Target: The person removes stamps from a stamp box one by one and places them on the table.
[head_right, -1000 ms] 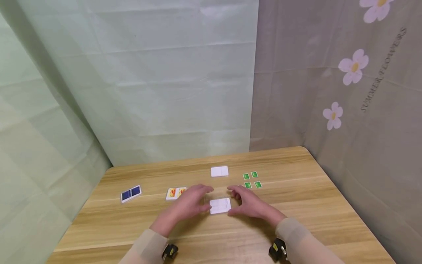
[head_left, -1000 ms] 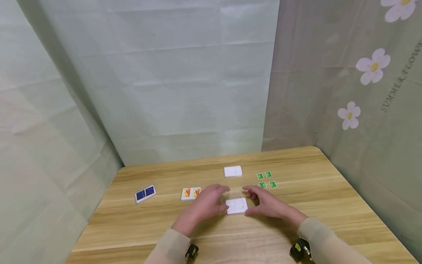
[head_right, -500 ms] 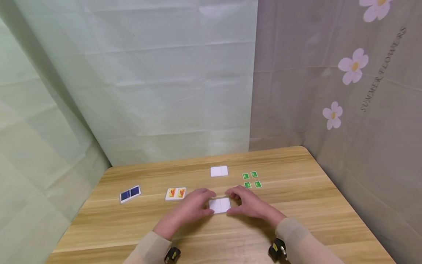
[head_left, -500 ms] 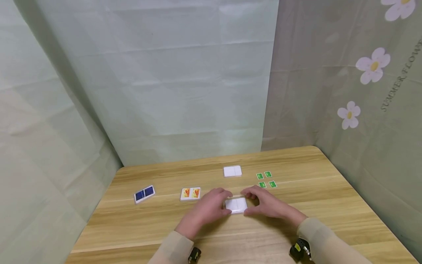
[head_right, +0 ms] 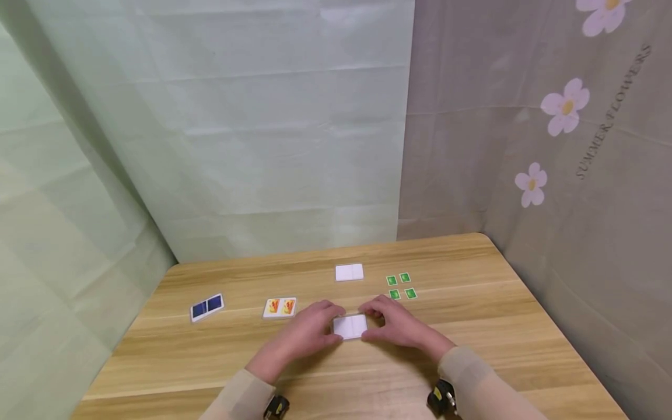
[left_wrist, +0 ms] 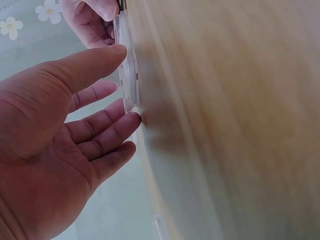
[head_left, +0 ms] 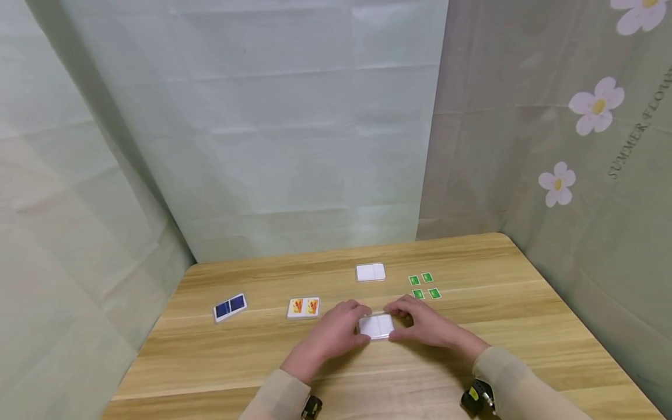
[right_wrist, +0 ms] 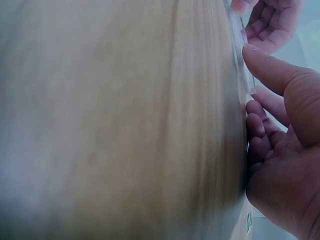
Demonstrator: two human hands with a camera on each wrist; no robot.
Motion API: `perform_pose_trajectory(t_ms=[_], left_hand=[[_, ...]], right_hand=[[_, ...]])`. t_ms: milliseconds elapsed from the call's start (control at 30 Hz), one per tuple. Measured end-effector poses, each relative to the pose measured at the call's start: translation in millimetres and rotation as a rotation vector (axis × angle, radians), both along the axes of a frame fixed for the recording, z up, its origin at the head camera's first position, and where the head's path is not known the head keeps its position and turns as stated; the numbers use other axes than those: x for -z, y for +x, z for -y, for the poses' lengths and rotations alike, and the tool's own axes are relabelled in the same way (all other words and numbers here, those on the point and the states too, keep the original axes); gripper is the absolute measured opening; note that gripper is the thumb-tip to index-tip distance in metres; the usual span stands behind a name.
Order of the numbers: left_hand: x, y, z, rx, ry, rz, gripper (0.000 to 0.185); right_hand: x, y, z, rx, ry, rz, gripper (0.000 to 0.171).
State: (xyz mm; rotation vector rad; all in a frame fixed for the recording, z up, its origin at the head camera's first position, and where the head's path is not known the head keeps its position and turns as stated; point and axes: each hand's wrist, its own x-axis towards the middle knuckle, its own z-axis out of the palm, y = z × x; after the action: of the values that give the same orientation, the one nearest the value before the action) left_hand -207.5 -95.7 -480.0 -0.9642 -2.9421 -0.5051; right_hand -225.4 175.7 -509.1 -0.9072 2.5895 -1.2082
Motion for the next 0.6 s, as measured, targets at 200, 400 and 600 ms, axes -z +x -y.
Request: perform_pose_trajectory(t_ms=[200, 400, 600], left_hand=[[1.9, -0.5, -0.6, 0.009, 0.000, -0.005, 0.051], [4.1, -1.6, -1.7, 0.014, -0.012, -0.004, 0.049], [4.3, -1.1, -2.7, 0.019, -0.015, 0.002, 0.047]], right_hand=[[-1.0, -1.1, 0.0, 0.009, 0.011, 0.022, 0.055], [-1.9, -1.3, -0.9, 0.008, 0.016, 0.023, 0.054], [-2.0, -1.2, -2.4, 0.001, 0.022, 0.021, 0.053]])
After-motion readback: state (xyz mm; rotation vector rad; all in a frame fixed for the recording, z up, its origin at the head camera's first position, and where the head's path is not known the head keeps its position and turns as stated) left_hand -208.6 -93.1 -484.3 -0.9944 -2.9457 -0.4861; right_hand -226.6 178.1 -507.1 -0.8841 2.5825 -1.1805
